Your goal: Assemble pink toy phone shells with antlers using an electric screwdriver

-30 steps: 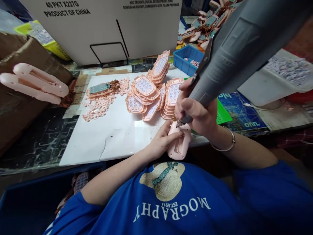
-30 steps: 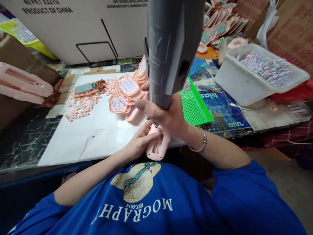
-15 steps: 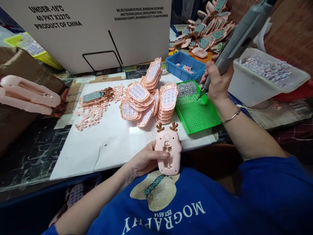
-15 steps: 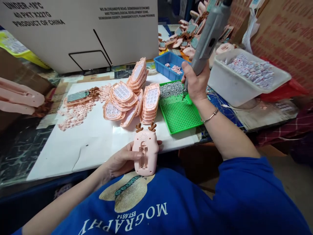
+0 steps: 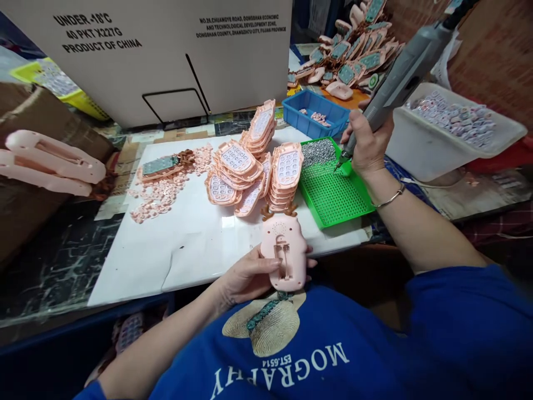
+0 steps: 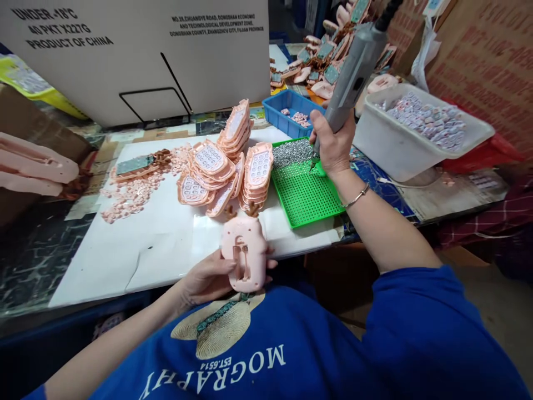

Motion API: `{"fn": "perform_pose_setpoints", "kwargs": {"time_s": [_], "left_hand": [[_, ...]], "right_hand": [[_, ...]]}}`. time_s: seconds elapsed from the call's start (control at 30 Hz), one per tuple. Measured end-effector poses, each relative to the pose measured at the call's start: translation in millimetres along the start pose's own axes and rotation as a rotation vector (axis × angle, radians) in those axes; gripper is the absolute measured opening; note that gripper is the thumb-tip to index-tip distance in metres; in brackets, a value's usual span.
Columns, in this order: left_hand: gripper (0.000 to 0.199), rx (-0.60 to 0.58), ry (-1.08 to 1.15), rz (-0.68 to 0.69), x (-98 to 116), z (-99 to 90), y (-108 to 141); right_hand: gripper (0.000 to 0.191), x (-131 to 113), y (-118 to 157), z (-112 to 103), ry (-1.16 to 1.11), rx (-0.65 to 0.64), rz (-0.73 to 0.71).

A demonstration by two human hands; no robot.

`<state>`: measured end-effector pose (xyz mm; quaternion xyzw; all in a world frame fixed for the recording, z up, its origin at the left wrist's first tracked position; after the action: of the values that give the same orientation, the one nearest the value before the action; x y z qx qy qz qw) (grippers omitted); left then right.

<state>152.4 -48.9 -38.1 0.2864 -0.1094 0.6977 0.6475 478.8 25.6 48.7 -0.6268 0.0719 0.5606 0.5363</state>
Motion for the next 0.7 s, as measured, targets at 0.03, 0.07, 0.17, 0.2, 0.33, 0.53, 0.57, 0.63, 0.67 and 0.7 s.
{"fn": "perform_pose_setpoints", "kwargs": {"time_s": [0.03,0.07,0.17,0.2,0.33,0.53,0.57,0.63,0.67,0.7], "left_hand": [[0.051,0.039,-0.006,0.067,9.1,0.2,1.2],[0.051,0.085,-0.01,0.135,18.8,0.3,2.7],[0.048,0.215,0.008,0.318,45.2,1.5,6.8],[0.047,0.255,0.028,0.361,51.2,1.7,7.3],[0.048,0.408,0.132,0.456,61.1,-1.2,5.8],[0.047,0.432,0.215,0.474,56.8,-1.8,2.8],[0.047,0.419,0.221,0.481,56.7,-1.7,2.8],[0.046,0.403,0.233,0.496,56.6,-2.6,3.1],[0.046,0.4,0.239,0.499,56.3,-3.2,3.2],[0.046,0.399,0.245,0.5,55.9,-3.9,3.2]], "right_hand": [[0.044,-8.5,-0.1,0.3,-0.006,0.007,-0.023],[0.041,-18.8,0.7,1.9,-0.018,0.008,-0.041],[0.027,-58.8,12.9,15.5,-0.066,-0.026,-0.057],[0.024,-74.9,20.6,21.7,-0.092,-0.032,-0.063],[0.027,-136.2,64.6,57.9,-0.353,-0.166,-0.024],[0.04,-184.1,116.5,94.2,-0.407,-0.315,-0.014],[0.04,-185.1,119.9,97.4,-0.425,-0.342,-0.017],[0.033,-182.5,123.3,101.3,-0.455,-0.386,-0.019],[0.029,-180.2,124.0,101.8,-0.458,-0.397,-0.024],[0.028,-177.6,124.3,101.9,-0.454,-0.402,-0.03]]}}
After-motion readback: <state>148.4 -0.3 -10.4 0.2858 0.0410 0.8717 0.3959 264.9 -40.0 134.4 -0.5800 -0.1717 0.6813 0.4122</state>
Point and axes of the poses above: each hand's wrist, its own y-axis away from the middle knuckle, its own z-axis out of the palm, x = y × z, the point moved 7 cm from there along -y, towards the middle knuckle, and after that the axes turned 2 degrees about -z, right-handed, at the moved point
